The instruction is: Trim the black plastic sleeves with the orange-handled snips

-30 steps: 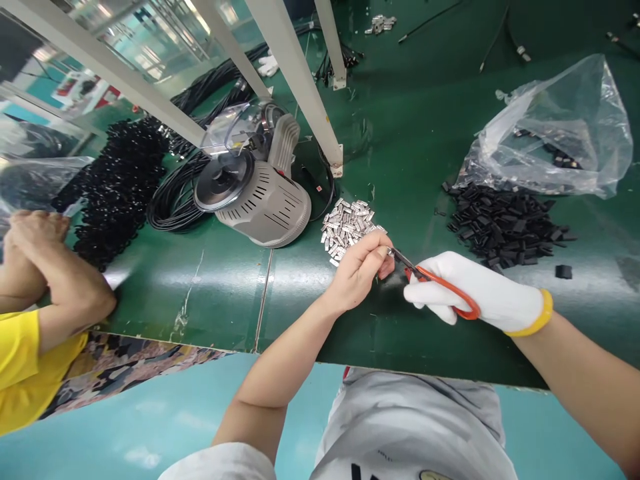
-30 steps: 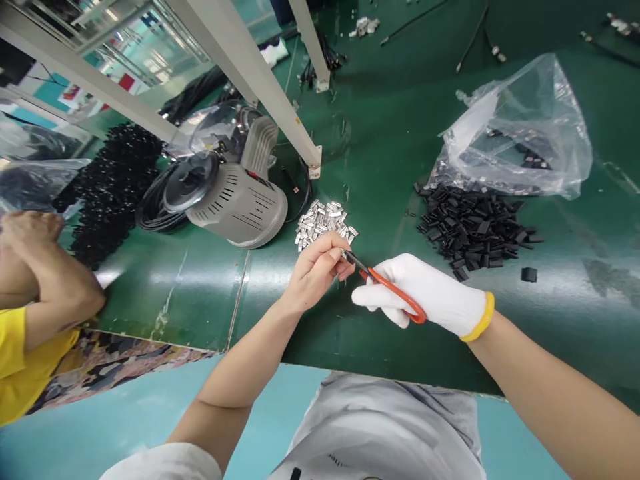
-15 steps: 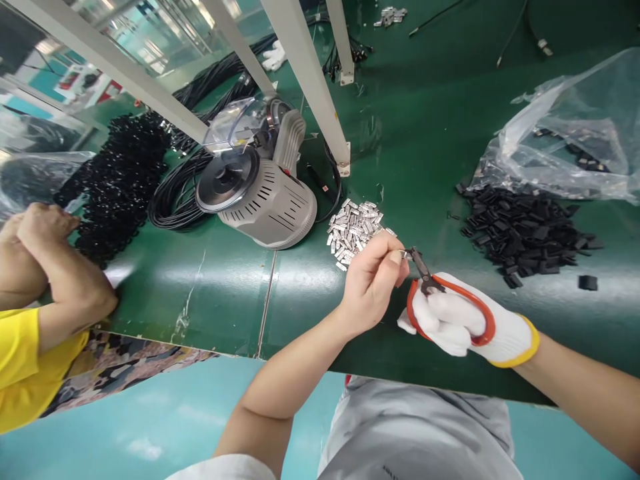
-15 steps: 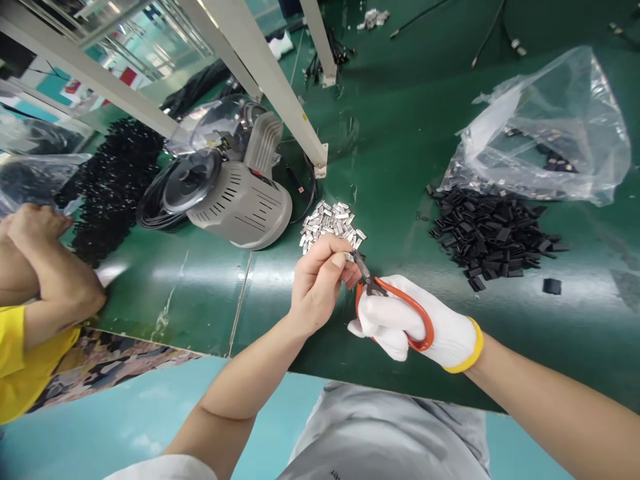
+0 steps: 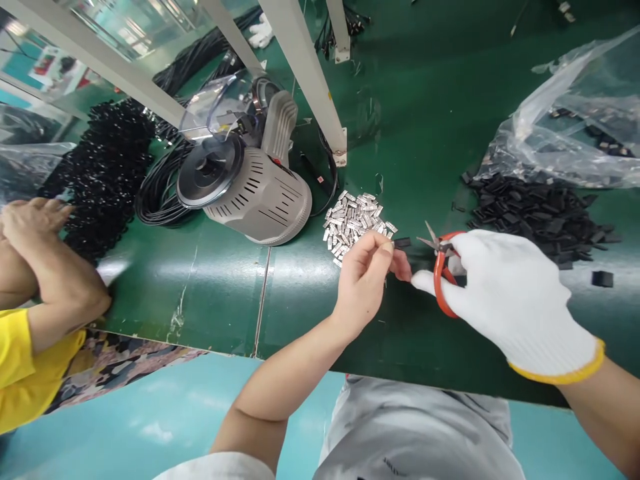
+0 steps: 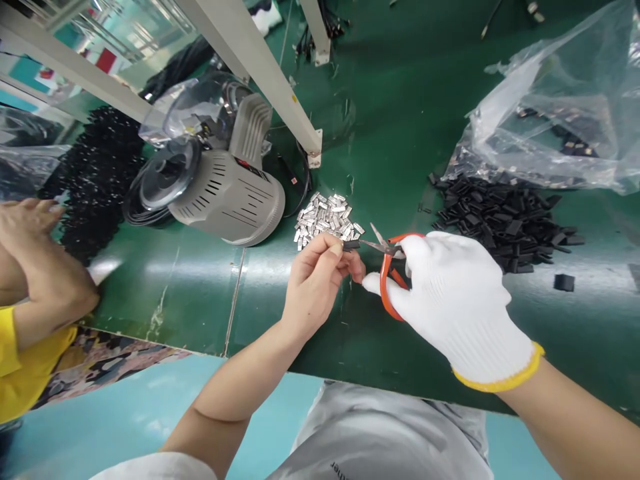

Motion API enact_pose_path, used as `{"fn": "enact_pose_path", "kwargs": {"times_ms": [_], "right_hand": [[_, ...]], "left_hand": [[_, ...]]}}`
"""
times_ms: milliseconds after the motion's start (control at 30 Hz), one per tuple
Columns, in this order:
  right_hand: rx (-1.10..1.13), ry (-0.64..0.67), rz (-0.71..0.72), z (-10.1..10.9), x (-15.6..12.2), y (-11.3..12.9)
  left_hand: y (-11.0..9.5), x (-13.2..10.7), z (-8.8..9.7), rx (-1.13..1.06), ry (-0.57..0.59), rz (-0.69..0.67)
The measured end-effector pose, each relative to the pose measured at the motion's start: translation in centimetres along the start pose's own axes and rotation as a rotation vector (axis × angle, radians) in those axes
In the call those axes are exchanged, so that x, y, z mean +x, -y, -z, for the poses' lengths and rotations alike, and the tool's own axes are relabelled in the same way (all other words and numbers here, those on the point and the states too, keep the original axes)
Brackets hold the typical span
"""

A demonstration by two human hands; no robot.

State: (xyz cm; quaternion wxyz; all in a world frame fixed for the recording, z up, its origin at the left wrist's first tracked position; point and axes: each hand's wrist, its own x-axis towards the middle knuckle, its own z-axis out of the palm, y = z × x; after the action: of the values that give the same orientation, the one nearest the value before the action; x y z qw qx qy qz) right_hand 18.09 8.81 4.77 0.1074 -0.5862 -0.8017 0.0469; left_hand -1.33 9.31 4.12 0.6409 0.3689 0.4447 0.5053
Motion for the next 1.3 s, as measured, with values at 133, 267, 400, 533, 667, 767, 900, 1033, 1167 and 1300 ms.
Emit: {"fn": "enact_pose_path", "kwargs": {"times_ms": [133,267,400,533,667,767,900,1033,1167,1300], "right_hand": [[-0.081,-0.043,0.084,-0.3,0.3,0.3],[-0.134,-0.027,0.091,-0.8,0.4,0.4],[-0.165,0.013,0.053,-1.2,0.2,0.2],[-0.158,0.044,0.041,-1.1,0.1,-0.1],[-0.146,0.049,0.030,-0.9,0.2,-0.3],[-0.150,0.047,0.018,-0.9,0.2,-0.3],[-0.151,0.062,0.013,-1.0,0.2,-0.2],[-0.138,0.053,0.020,-1.1,0.2,-0.4],[-0.132,0.054,0.015,-1.0,0.2,-0.4],[-0.104,0.077,0.014,-0.8,0.3,-0.3]], "left_hand": [[0.4,0.3,0.1,-0.013,-0.045,0.036],[0.8,0.3,0.0,-0.004,-0.060,0.040],[1.2,0.4,0.0,0.006,-0.063,0.046],[1.3,0.4,0.0,0.014,-0.066,0.047],[1.3,0.3,-0.1,0.022,-0.067,0.023],[1.4,0.2,-0.2,0.050,-0.063,0.003],[1.5,0.3,-0.2,0.080,-0.060,0.004],[1.6,0.1,0.0,0.112,-0.053,0.025],[1.7,0.2,0.1,0.121,-0.047,0.013],[1.6,0.3,0.1,0.129,-0.049,-0.005]]}}
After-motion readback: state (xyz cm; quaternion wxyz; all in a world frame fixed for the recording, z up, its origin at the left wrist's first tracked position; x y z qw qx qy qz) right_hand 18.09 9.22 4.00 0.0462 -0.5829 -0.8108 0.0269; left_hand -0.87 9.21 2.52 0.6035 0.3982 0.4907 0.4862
